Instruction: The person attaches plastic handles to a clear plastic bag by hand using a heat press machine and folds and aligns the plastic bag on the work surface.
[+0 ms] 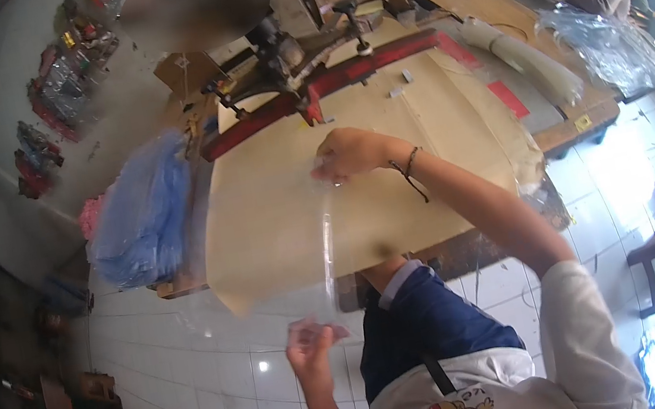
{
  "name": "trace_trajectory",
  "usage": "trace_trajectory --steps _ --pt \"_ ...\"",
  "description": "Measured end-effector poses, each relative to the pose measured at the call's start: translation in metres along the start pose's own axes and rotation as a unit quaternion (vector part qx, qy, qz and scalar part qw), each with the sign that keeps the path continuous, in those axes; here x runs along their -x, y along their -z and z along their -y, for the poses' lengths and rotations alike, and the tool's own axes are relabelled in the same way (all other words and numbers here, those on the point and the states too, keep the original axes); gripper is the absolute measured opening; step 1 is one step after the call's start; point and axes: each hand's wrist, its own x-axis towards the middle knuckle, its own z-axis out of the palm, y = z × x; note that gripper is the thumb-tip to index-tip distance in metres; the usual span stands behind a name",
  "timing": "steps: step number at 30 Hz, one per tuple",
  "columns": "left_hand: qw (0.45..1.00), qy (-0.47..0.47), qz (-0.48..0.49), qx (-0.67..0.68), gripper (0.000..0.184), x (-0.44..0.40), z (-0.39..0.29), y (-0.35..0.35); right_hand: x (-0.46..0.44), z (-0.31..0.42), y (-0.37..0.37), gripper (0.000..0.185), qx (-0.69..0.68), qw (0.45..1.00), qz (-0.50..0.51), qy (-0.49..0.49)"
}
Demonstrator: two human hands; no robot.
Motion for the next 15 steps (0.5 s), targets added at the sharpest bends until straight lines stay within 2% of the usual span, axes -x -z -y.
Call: trace_trajectory --steps 1,4,6,7,13,15 --pt "1.0 0.006 0.006 0.012 0.029 0.0 0.003 -0.007 -0.016 -0.002 0.003 0.033 0.028 0.999 0.042 0.0" --pt "0.997 0.016 -0.011 0.069 0.028 -0.017 0.004 -0.012 -0.03 -0.014 0.014 0.036 -0.111 0.989 0.099 -0.026" --pt "0.989 -0.003 -0.047 0.141 0.03 -0.033 0.003 -0.007 -0.031 -0.015 0.022 0.042 -0.129 0.986 0.083 -0.064" --pt "0.989 -0.022 -0.017 0.147 0.031 -0.043 -0.008 -0.003 -0.028 -0.014 0.024 0.046 -0.141 0.983 0.077 -0.088" --pt "0.974 0.029 -0.114 0.195 0.038 -0.098 -0.076 -0.016 -0.011 -0.018 0.025 0.056 -0.204 0.976 0.023 -0.071" --pt "0.977 0.018 -0.101 0.189 0.04 -0.116 -0.076 -0.009 -0.009 -0.023 0.027 0.057 -0.217 0.973 0.009 -0.073"
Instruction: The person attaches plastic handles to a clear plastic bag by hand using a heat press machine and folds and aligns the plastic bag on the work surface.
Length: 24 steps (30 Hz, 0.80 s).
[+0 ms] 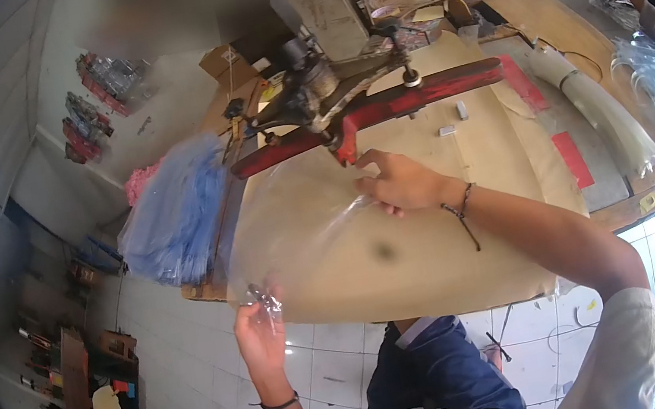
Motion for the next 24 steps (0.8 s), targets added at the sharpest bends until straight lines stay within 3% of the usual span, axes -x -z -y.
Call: trace_trajectory --steps 8,13,17,24 --pt "0.995 0.001 0.005 0.095 0.042 -0.042 0.001 -0.005 -0.009 -0.005 0.007 0.065 0.005 0.999 -0.044 0.028" --pt "0.998 0.023 0.021 0.047 0.044 -0.071 -0.007 0.008 -0.01 -0.006 0.006 0.066 -0.024 0.998 -0.052 0.026" --pt "0.998 0.038 0.048 -0.026 0.046 -0.062 -0.005 0.003 -0.017 -0.011 0.007 0.061 -0.055 0.995 -0.082 0.017" --pt "0.997 0.032 0.071 0.003 0.067 -0.062 -0.004 0.001 -0.012 -0.001 0.013 0.043 -0.055 0.996 -0.065 -0.007"
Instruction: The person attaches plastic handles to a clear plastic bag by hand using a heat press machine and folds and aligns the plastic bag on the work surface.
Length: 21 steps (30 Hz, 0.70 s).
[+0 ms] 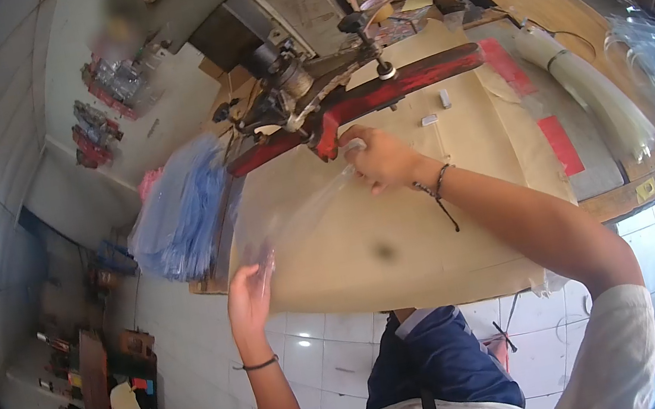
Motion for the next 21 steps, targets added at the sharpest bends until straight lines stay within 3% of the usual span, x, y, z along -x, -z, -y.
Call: trace_trajectory --steps 3,6,9,16,21 --pt "1.0 0.006 0.004 -0.017 0.071 -0.017 -0.001 -0.002 -0.003 -0.002 0.005 0.039 0.005 1.0 0.015 -0.002" --pt "0.996 0.042 0.017 -0.082 0.059 -0.035 -0.002 -0.001 -0.002 0.003 0.013 0.039 0.051 0.998 0.025 0.004" --pt "0.996 0.051 0.005 -0.078 0.059 -0.046 -0.008 -0.009 0.005 0.012 0.023 0.04 0.127 0.991 0.044 0.026" --pt "0.976 0.075 0.092 -0.183 0.062 -0.088 -0.006 -0.012 0.02 0.032 0.043 0.04 0.26 0.962 0.073 0.047" --pt "0.955 0.029 0.085 -0.284 0.072 -0.097 0.006 -0.042 0.037 0.05 0.057 0.044 0.345 0.932 0.107 -0.034"
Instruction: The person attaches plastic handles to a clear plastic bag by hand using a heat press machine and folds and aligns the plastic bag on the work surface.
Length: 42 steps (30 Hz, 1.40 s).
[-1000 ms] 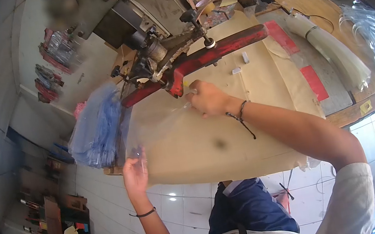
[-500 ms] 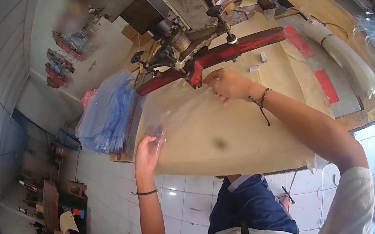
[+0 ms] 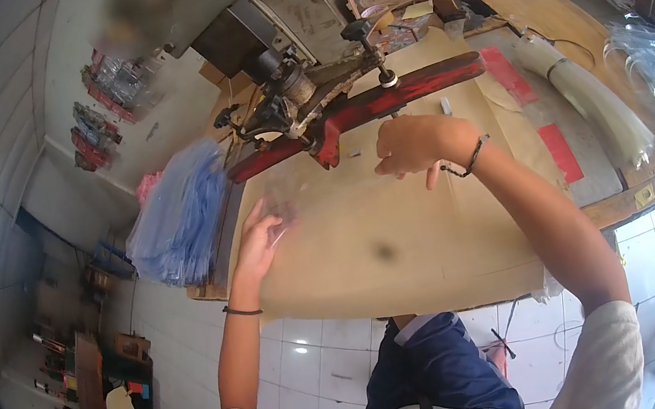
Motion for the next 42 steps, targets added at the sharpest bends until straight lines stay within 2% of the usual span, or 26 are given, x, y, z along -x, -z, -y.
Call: trace_trajectory --steps 5,12,18,23,27,30,35,38,41,42 --pt "1.0 0.006 0.018 0.02 0.075 -0.026 0.003 -0.001 -0.005 -0.012 0.01 0.044 0.029 0.997 0.072 -0.01" --pt "1.0 0.005 0.011 -0.012 0.068 -0.038 0.0 -0.017 -0.01 -0.022 0.014 0.032 0.02 0.998 0.059 -0.005" --pt "1.0 -0.008 0.01 0.026 0.052 -0.053 0.003 -0.023 -0.007 -0.02 0.018 0.03 0.02 0.999 0.029 -0.013" --pt "0.999 -0.009 0.018 0.043 0.053 -0.061 0.003 -0.027 -0.008 -0.024 0.015 0.029 0.027 0.999 0.019 -0.033" --pt "0.99 0.007 0.028 0.137 0.05 -0.057 0.004 -0.017 -0.012 -0.028 0.017 0.031 0.061 0.996 0.063 0.001" --pt "0.991 0.013 0.054 0.119 0.042 -0.058 0.003 0.004 -0.013 -0.023 0.015 0.037 0.071 0.994 0.081 0.022" --pt "0.994 0.024 0.037 0.102 0.034 -0.062 0.003 0.026 -0.013 -0.02 0.011 0.046 0.053 0.993 0.066 0.081" --pt "0.991 0.021 0.019 0.132 0.034 -0.059 0.004 0.027 -0.009 -0.013 0.01 0.028 0.028 0.992 0.065 0.105" --pt "0.982 0.001 -0.002 0.187 0.039 -0.061 0.007 0.029 -0.012 -0.014 0.008 0.053 0.028 0.995 0.048 0.088" --pt "0.979 -0.009 -0.007 0.206 0.041 -0.061 0.007 0.028 -0.014 -0.016 0.008 0.054 0.036 0.994 0.04 0.091"
